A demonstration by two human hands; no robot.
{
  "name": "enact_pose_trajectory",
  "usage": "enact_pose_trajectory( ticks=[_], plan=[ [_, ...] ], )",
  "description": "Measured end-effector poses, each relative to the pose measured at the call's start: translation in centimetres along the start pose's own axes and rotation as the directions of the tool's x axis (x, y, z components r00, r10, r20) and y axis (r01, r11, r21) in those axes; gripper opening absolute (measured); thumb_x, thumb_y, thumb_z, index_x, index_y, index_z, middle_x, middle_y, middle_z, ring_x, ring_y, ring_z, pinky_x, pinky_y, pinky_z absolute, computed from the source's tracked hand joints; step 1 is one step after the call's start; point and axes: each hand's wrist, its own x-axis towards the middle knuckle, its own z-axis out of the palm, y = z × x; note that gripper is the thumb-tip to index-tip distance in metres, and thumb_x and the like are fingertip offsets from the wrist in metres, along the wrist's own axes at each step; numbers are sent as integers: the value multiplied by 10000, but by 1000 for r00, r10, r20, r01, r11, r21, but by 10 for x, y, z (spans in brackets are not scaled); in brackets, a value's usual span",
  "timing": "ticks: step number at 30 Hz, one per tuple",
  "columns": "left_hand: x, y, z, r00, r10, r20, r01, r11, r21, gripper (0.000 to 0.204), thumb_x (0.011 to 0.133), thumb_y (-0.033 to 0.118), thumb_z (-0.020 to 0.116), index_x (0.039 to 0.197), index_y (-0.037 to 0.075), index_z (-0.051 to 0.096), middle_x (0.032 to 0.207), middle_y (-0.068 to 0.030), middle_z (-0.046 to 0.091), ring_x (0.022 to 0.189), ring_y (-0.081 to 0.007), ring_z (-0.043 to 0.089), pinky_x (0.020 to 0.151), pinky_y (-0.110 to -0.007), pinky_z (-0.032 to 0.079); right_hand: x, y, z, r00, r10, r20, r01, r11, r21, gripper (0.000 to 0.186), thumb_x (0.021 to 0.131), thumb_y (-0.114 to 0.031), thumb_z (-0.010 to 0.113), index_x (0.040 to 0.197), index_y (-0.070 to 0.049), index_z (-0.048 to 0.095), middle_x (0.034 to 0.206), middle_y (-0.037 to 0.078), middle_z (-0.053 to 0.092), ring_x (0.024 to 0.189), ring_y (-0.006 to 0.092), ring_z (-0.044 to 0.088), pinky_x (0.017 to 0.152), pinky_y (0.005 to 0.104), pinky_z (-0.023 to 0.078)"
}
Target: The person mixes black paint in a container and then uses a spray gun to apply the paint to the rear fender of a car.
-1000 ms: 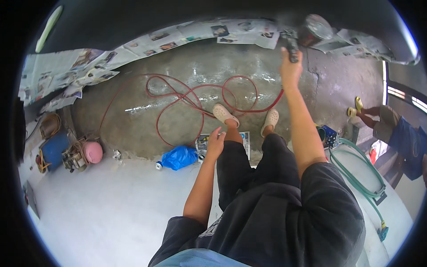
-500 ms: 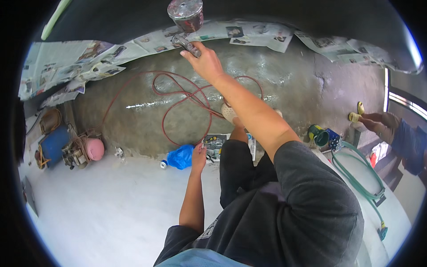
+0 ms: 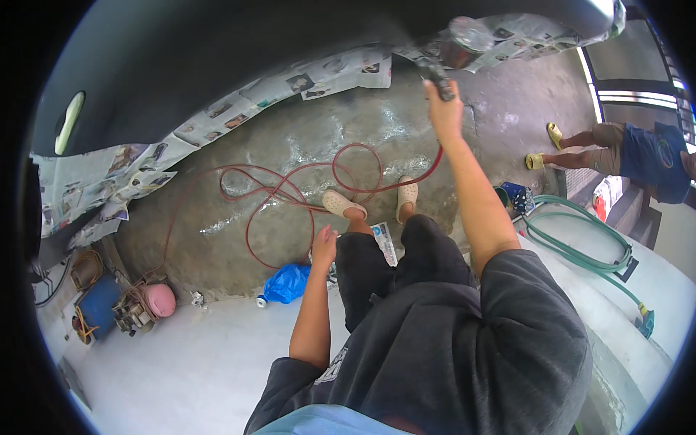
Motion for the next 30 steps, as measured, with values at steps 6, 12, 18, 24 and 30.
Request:
enact_pose_trajectory(
  ticks=[6,12,18,24,30],
  plan=[
    [-12,25,9,999,32,16,-32,999,26,509,989,323,592,1378,-4,580,1348,-266,609,1218,-396,603,1060,-443,454,18,4,-90,970,-12,-244,-2,998,-56,317,946,-329,726,1051,-52,615,710,60,643,543,135,593,485,327,463],
    [-30,1,-29,999,-46,-30,48,996,79,511,984,323,598,1360,-23,592,1351,-264,609,1228,-392,601,1065,-439,453,-3,-28,-56,981,14,-195,-16,1000,-7,341,956,-339,717,1111,-53,616,804,89,690,560,143,618,506,341,490],
    [-50,-58,-82,985,-103,-140,96,994,-54,501,980,311,605,1332,-44,598,1299,-257,647,1229,-366,616,1058,-423,463,-68,-71,99,979,-153,133,160,986,-47,472,943,-401,730,1225,-44,603,991,217,722,887,340,698,829,441,528],
    [-95,-71,-128,950,-238,-202,211,966,-147,493,980,287,618,1329,-61,590,1288,-236,666,1209,-319,638,1031,-383,480,-152,-122,247,881,-240,409,279,960,-37,533,923,-484,714,1262,-87,606,955,242,732,975,472,693,832,488,535],
    [-125,-92,-148,915,-300,-268,252,947,-198,487,995,275,613,1350,-56,579,1299,-235,661,1199,-307,638,1015,-369,481,-202,-191,293,706,-180,685,182,981,70,588,909,-502,722,1302,-80,606,799,186,708,650,286,709,669,417,545]
  ],
)
